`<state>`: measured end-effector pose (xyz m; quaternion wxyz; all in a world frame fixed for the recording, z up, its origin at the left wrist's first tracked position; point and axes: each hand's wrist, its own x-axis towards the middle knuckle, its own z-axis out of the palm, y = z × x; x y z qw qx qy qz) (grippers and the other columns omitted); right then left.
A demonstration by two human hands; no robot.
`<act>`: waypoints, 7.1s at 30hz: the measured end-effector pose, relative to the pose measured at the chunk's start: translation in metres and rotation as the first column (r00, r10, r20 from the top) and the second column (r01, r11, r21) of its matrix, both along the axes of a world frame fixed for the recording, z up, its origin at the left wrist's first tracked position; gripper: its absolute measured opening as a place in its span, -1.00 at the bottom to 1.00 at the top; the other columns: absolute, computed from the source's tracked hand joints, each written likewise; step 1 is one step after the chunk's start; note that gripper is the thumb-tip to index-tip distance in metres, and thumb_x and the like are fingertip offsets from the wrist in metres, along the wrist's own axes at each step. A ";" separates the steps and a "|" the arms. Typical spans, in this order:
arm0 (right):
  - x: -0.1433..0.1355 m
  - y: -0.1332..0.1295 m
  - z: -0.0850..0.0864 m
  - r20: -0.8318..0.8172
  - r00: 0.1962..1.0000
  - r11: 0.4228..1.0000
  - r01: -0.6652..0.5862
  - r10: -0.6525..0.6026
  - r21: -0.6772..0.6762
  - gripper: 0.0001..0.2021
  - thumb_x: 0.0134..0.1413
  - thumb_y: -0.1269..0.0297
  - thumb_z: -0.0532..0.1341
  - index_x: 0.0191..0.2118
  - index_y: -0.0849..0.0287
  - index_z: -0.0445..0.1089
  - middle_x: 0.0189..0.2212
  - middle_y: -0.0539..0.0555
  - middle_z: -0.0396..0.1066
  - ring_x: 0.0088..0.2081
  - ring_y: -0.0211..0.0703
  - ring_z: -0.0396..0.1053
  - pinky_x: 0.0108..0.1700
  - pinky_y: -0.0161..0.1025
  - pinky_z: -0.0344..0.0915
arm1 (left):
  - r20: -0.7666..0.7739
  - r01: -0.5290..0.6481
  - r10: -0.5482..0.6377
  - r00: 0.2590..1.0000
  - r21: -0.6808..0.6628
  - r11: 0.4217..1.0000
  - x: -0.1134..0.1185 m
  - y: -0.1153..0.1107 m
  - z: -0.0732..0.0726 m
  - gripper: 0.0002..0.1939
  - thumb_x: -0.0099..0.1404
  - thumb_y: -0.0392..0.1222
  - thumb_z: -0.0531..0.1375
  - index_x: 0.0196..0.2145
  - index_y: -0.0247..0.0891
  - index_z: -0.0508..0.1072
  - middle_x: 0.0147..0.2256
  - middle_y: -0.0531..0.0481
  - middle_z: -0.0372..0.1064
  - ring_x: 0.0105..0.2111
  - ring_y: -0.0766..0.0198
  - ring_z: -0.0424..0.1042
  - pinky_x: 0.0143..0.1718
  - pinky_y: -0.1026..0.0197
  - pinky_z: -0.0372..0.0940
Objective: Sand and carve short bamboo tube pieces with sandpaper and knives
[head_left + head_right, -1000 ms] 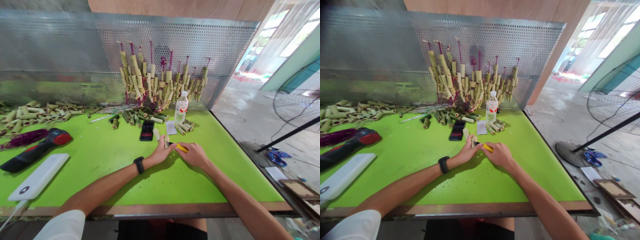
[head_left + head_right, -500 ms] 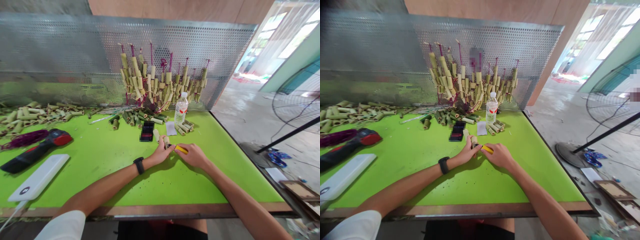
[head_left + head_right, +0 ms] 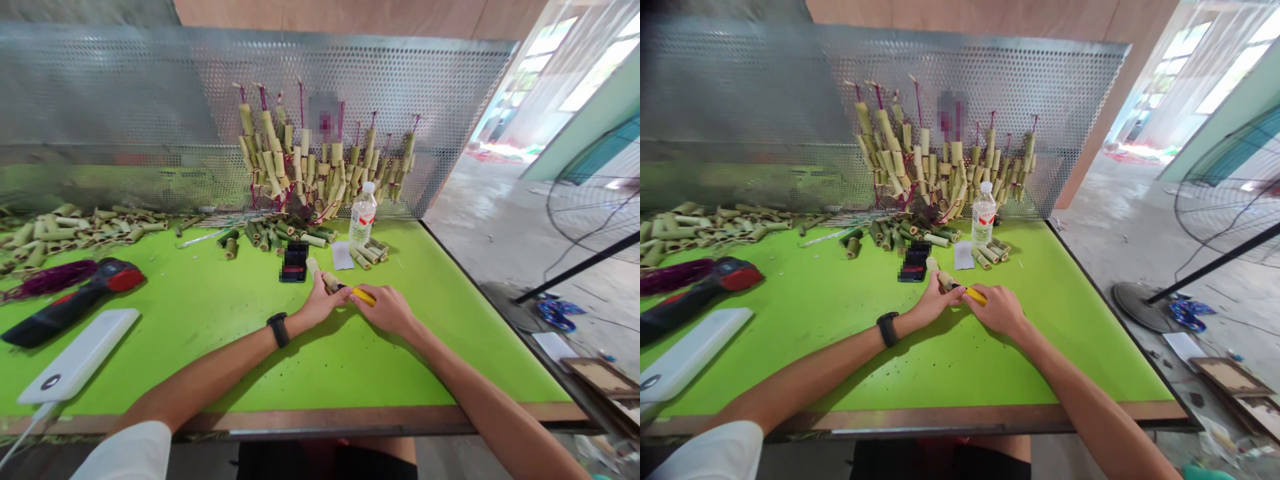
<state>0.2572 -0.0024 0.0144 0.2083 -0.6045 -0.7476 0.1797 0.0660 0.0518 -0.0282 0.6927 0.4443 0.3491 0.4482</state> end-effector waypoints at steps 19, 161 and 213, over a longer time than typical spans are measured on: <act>0.006 0.006 -0.005 -0.009 0.999 0.998 0.045 -0.046 -0.032 -0.54 0.45 -0.15 0.12 -0.21 0.06 0.62 -0.47 0.06 0.56 -0.54 -0.16 0.37 -0.45 -0.24 0.16 | -0.008 -0.060 0.060 0.998 -0.072 0.996 0.002 0.008 -0.005 -0.45 0.34 0.10 0.46 -0.08 -0.10 0.16 -0.26 0.14 0.44 -0.35 0.30 0.57 -0.36 0.23 0.49; 0.039 0.020 0.006 0.090 0.995 0.990 -0.032 0.045 -0.137 -0.45 0.42 -0.18 0.14 0.23 -0.03 0.66 -0.44 0.04 0.63 -0.55 -0.19 0.30 -0.38 -0.24 0.14 | -0.289 -0.005 -0.007 0.957 -0.044 0.999 -0.001 0.007 0.005 -0.96 0.56 -0.32 0.24 -0.09 -0.27 0.43 -0.31 0.01 0.53 -0.50 0.36 0.59 -0.32 0.27 0.57; 0.040 0.019 0.006 0.136 0.984 0.991 -0.102 0.113 -0.085 -0.48 0.47 -0.10 0.13 0.29 0.00 0.61 -0.32 0.12 0.69 -0.44 -0.10 0.45 -0.32 -0.22 0.17 | -0.069 0.097 -0.104 0.992 -0.098 0.990 -0.010 0.019 -0.002 -0.91 0.51 -0.27 0.35 -0.10 -0.27 0.51 -0.19 -0.08 0.64 -0.25 0.29 0.67 0.07 0.13 0.57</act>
